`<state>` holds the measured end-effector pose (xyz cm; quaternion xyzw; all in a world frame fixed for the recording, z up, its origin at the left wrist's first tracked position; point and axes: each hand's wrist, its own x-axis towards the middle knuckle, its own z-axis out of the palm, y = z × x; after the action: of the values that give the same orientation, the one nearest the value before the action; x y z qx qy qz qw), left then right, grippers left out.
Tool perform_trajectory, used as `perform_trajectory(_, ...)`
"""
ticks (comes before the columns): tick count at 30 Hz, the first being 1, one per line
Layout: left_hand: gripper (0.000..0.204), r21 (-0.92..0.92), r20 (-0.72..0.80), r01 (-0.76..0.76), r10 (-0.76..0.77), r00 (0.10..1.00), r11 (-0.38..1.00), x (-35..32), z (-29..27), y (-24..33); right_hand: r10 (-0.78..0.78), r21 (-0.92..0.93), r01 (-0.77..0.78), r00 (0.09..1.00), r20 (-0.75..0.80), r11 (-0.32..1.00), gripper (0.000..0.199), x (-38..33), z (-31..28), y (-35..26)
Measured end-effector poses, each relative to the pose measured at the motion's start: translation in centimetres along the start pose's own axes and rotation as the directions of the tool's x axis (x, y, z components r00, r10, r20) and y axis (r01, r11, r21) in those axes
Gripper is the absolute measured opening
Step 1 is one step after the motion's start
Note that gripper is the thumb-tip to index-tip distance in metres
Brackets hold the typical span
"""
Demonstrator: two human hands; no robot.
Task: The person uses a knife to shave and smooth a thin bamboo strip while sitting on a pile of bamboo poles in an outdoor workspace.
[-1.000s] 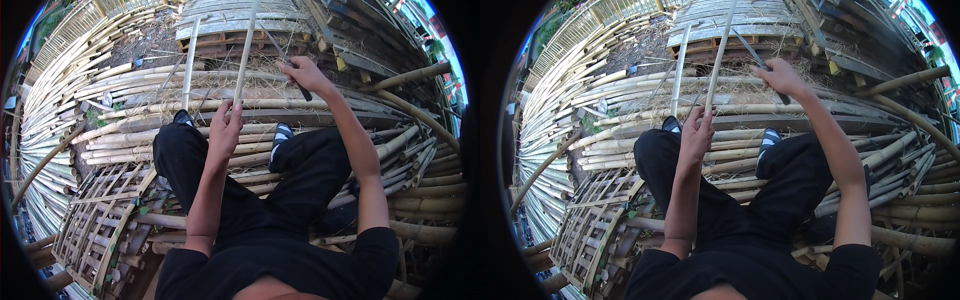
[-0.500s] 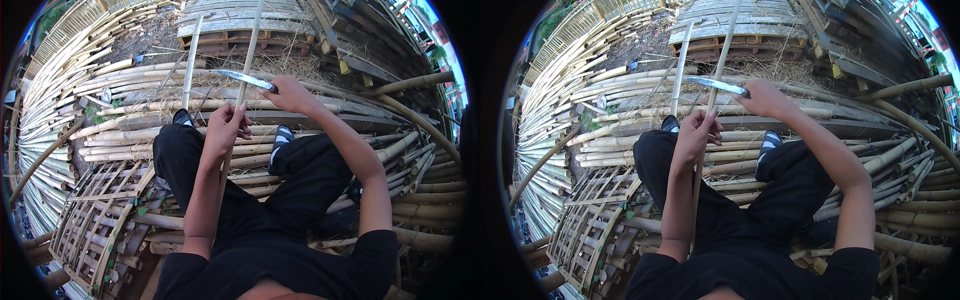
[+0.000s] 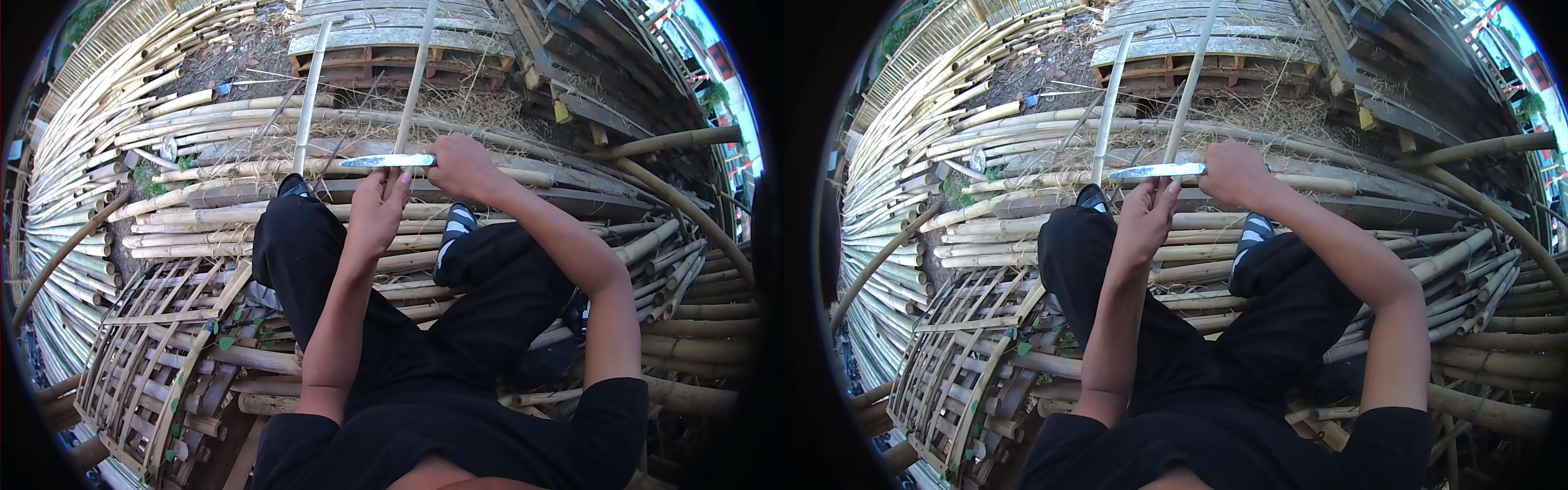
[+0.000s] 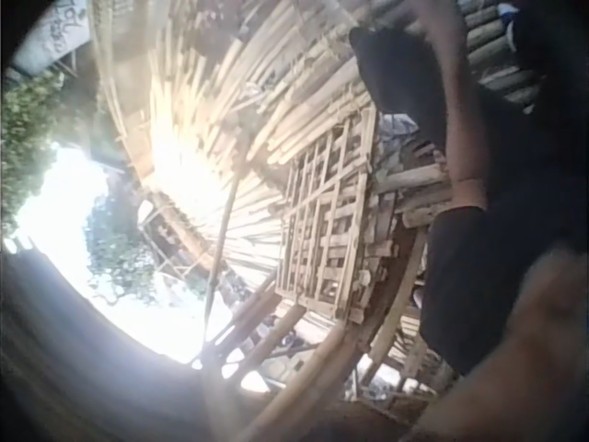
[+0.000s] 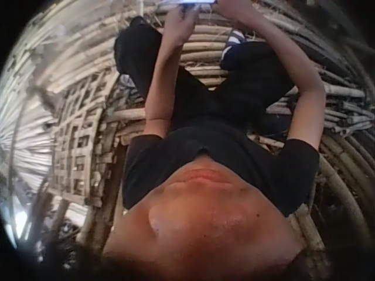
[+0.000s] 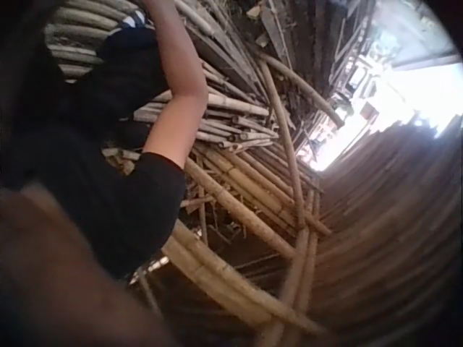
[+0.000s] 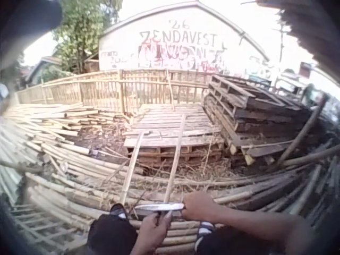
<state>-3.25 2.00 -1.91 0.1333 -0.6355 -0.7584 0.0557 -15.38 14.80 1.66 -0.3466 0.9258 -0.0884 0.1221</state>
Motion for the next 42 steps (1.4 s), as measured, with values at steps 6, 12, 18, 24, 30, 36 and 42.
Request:
perform_trajectory(6, 0.025, 0.283, -0.11, -0.117, 0.153, 0.982, 0.952, -1.0, 1.2, 1.5, -0.041, 0.015, 0.041, 0.999, 0.01, 0.999, 0.026, 0.3, -0.4, -0.7)
perform_trajectory(12, 0.026, 0.33, -0.084, -0.032, 0.063, 0.994, 0.944, -1.5, 1.2, 1.0, 0.256, 0.026, -0.255, 0.954, -0.154, 0.967, 0.029, 3.7, -2.0, 5.0)
perform_trajectory(18, 0.024, 0.169, -0.101, -0.017, 0.034, 0.994, 0.986, -1.2, 1.2, 0.2, 0.166, 0.149, -0.159, 0.985, -0.037, 0.976, 0.03, 1.3, -1.3, 1.8)
perform_trajectory(24, 0.022, 0.251, -0.15, -0.072, 0.112, 0.982, 0.965, -1.2, 1.2, 0.0, 0.044, 0.119, -0.051, 0.997, 0.061, 0.992, 0.026, 0.0, 0.2, -1.0)
perform_trajectory(30, 0.023, 0.377, -0.166, -0.054, 0.125, 0.978, 0.925, -1.3, 1.5, -0.5, 0.127, 0.128, -0.134, 0.99, 0.058, 0.983, 0.03, 2.6, 0.8, 1.6)
perform_trajectory(36, 0.023, 0.392, -0.148, -0.061, 0.129, 0.981, 0.918, -1.8, 0.9, 0.5, 0.343, 0.186, -0.315, 0.929, -0.142, 0.931, 0.035, 3.5, -3.3, 6.9)
perform_trajectory(42, 0.022, 0.362, -0.174, -0.029, 0.098, 0.98, 0.932, -1.4, 0.4, 0.4, 0.038, 0.107, -0.051, 0.992, 0.12, 0.993, 0.03, 0.3, 0.0, 0.6)
